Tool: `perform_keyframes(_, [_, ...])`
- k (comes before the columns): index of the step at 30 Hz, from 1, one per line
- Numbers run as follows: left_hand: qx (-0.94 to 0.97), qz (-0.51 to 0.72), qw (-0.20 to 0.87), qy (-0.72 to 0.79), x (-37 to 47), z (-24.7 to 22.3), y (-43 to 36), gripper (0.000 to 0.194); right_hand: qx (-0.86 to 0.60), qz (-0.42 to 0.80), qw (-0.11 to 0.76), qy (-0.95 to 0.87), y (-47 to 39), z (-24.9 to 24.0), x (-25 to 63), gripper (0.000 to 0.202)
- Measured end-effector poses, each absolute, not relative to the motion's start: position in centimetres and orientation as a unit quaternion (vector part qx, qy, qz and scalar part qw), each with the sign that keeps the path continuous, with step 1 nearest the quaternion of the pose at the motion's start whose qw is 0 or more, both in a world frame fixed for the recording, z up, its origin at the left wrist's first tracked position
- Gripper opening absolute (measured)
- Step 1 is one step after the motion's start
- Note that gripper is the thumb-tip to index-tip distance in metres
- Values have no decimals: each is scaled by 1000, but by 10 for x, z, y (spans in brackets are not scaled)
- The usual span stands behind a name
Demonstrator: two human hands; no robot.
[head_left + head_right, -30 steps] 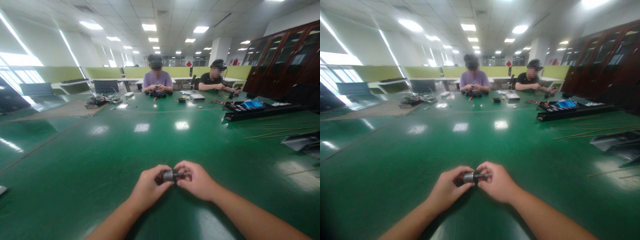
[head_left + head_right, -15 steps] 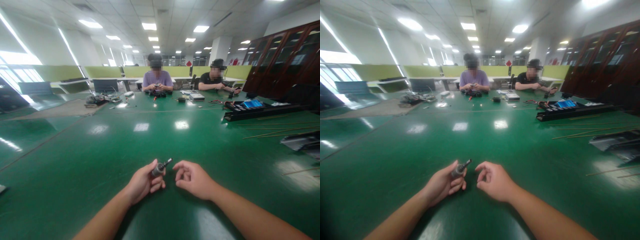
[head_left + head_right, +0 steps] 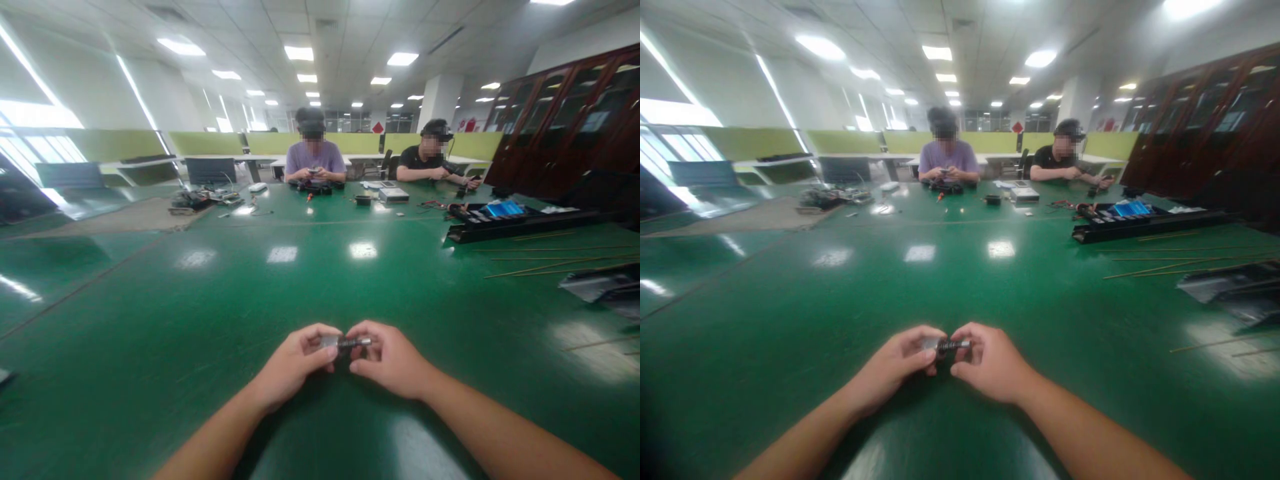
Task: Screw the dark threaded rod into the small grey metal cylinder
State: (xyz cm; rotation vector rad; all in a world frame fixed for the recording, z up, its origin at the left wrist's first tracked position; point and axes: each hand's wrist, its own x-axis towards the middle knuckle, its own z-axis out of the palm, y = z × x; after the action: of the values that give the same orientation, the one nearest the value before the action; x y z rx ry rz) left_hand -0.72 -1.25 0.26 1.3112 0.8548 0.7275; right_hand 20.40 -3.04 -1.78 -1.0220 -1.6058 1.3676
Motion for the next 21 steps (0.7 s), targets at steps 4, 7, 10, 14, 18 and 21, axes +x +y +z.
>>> perform_keyframes(4, [569,332,649,380,-7,1,-14,41,-410,534,390,-628,-31,-17,204,34])
perform_keyframes(7, [574,336,644,378,-6,0,-16,41,-418,528,393,-626,-30,-19,204,32])
perform_keyframes(10, [576,338,643,375,-5,0,-18,39,-425,521,396,-626,-30,-20,203,31])
perform_keyframes(14, [574,331,646,378,-4,1,-19,38,-424,517,396,-630,-32,-17,202,26])
perform_keyframes(18, [577,332,642,381,-4,1,-18,38,-417,512,404,-633,-33,-16,203,27])
perform_keyframes(21, [577,331,641,383,-4,0,-18,39,-416,505,413,-633,-33,-15,202,28])
